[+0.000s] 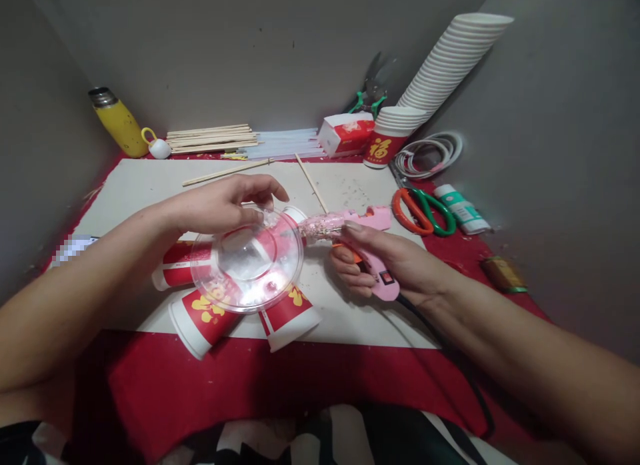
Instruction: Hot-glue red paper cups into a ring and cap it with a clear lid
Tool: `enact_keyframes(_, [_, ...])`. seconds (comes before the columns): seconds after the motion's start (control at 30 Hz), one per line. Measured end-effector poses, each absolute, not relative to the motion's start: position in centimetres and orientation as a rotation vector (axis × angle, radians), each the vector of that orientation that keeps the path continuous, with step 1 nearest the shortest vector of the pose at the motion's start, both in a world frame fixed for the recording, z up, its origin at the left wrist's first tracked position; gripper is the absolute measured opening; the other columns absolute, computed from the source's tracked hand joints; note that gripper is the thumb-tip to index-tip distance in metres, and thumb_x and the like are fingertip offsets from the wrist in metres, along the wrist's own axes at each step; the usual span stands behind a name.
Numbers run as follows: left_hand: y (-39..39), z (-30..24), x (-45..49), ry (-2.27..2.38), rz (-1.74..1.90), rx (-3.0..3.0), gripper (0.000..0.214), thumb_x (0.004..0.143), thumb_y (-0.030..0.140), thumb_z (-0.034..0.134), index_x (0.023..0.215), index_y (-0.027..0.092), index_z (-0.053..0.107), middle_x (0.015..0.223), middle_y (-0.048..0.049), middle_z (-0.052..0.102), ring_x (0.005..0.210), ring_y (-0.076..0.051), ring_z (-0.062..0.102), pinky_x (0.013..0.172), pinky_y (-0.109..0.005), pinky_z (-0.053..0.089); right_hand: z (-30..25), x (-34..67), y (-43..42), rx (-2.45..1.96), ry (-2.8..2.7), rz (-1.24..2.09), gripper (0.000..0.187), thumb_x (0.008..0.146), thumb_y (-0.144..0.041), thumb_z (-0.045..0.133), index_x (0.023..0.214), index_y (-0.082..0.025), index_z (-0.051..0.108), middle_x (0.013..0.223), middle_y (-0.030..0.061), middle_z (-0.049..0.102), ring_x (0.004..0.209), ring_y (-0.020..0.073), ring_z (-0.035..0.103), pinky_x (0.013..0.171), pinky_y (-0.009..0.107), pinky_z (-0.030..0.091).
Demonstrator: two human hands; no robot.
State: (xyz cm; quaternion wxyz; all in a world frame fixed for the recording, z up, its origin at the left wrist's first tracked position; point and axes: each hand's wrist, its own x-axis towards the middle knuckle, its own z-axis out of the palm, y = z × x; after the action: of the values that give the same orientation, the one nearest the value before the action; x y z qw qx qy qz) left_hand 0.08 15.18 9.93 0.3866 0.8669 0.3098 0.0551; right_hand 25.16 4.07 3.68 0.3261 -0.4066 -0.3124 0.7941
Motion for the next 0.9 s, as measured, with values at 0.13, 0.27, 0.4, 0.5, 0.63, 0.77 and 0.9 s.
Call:
enact_keyframes(0.13, [15.2,10.0,0.0,0.787,0.132,2.212,0.047,0.073,0.019,0.056,0.119,0.022,0.062,0.107,-0.0039,0.067,0.095,-0.021,0.062,0.084,-0.032,0.048,3.9,25.4,4.6,-1.036,-0.754,2.166,0.053,0.073,-0.06,0.079,0.061,-0.016,0.052,0.053,-0.0049,0.045,0.04,0.0036,0.033,0.038,0.018,0.027])
enact_keyframes(0.27, [15.1,10.1,0.0,0.784,0.127,2.21,0.049,0.073,0.019,0.054,0.121,0.021,0.061,0.109,-0.0047,0.066,0.098,-0.022,0.062,0.085,-0.032,0.047,4.2,25.5,5.1,-1.05,-0.724,2.21,0.052,0.072,-0.059,0.081,0.061,-0.016,0.052,0.052,-0.0057,0.044,0.04,0.0036,0.033,0.037,0.017,0.031])
enact_keyframes(0.4, [15.2,10.0,0.0,0.781,0.121,2.224,0.051,0.073,0.018,0.054,0.123,0.02,0.061,0.11,-0.0054,0.066,0.098,-0.022,0.061,0.084,-0.032,0.047,4.7,25.6,5.5,-1.09,-0.739,2.209,0.053,0.071,-0.058,0.082,0.061,-0.016,0.052,0.053,-0.006,0.045,0.038,0.0029,0.034,0.035,0.017,0.031])
enact_keyframes(0.5, [15.2,10.0,0.0,0.781,0.099,2.222,0.053,0.073,0.019,0.055,0.125,0.02,0.06,0.112,-0.0057,0.065,0.097,-0.021,0.062,0.084,-0.032,0.047,4.7,25.7,5.6,-1.081,-0.771,2.216,0.055,0.072,-0.059,0.081,0.059,-0.016,0.049,0.051,-0.0071,0.041,0.037,0.0027,0.032,0.034,0.016,0.03])
enact_keyframes(0.63, [15.1,10.1,0.1,0.772,0.065,2.229,0.052,0.076,0.022,0.056,0.127,0.02,0.059,0.113,-0.0049,0.065,0.096,-0.02,0.061,0.085,-0.03,0.046,4.5,25.9,5.6,-1.081,-0.796,2.26,0.059,0.074,-0.063,0.077,0.056,-0.018,0.043,0.048,-0.0085,0.036,0.037,0.003,0.03,0.033,0.017,0.032])
enact_keyframes(0.77, [15.1,10.2,0.3,0.779,0.042,2.256,0.049,0.078,0.029,0.06,0.126,0.02,0.06,0.113,-0.0045,0.065,0.097,-0.02,0.061,0.088,-0.031,0.046,4.5,26.2,5.5,-1.058,-0.811,2.293,0.059,0.077,-0.063,0.075,0.057,-0.018,0.042,0.049,-0.0088,0.036,0.036,0.0029,0.029,0.034,0.017,0.034])
enact_keyframes(0.9, [15.0,10.2,0.4,0.81,0.046,2.244,0.05,0.077,0.033,0.063,0.126,0.02,0.061,0.114,-0.005,0.067,0.096,-0.021,0.063,0.088,-0.032,0.047,4.8,26.8,5.0,-1.115,-0.868,2.234,0.058,0.075,-0.064,0.075,0.057,-0.018,0.045,0.051,-0.007,0.04,0.036,0.0033,0.03,0.034,0.018,0.034])
